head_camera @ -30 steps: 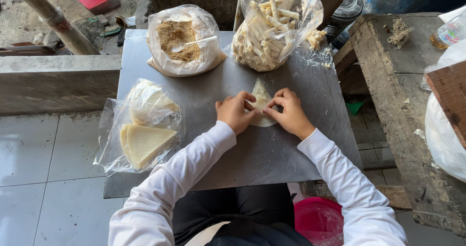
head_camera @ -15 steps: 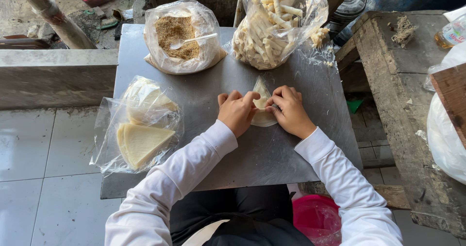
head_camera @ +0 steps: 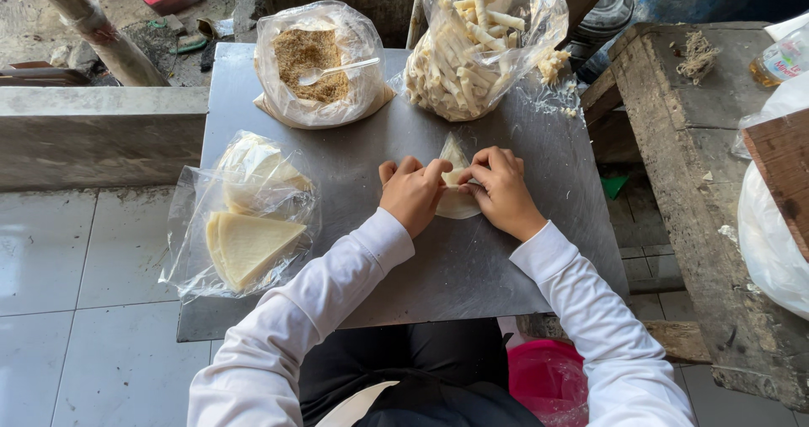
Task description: The person folds food items into triangles on a metal table, using a spoon to place filling from a plastic bag onto the wrappers before rolling and folding them by hand.
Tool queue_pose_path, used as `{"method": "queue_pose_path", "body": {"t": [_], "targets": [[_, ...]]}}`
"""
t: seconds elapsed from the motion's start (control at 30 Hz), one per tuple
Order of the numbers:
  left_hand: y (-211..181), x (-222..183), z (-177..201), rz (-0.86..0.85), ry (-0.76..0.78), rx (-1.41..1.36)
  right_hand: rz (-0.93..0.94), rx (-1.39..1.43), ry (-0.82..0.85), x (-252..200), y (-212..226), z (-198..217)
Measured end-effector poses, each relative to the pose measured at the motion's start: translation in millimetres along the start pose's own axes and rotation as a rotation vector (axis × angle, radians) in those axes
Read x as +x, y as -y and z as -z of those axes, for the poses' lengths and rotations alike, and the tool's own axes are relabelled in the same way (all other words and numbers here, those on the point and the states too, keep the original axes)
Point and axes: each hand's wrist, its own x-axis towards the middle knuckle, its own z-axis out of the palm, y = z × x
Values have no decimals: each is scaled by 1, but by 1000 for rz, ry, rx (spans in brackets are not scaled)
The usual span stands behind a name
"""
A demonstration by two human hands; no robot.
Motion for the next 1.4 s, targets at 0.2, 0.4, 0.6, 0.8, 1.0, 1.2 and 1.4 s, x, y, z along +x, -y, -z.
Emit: {"method": "queue_pose_path", "body": {"t": [0.2, 0.4, 0.6, 0.8, 1.0, 1.2, 1.4], "targets": [[-6, 1, 11, 158, 14, -143, -105, 136, -20, -1, 6, 2], [-6, -1, 13, 57, 55, -94, 13, 107, -10, 0, 5, 6], [-7, 1, 11, 179, 78, -123, -65, 51, 5, -2, 3, 1], [-3, 1, 13, 211, 101, -216, -160, 100, 3, -4, 0, -7], [1, 3, 4, 260, -56, -144, -197, -27, -134, 5, -1, -26], [1, 4, 6, 182, -124, -59, -236, -130, -118, 40, -14, -41], [-2, 3, 13, 259, -77, -101, -229, 168, -96, 45, -25, -25]]}}
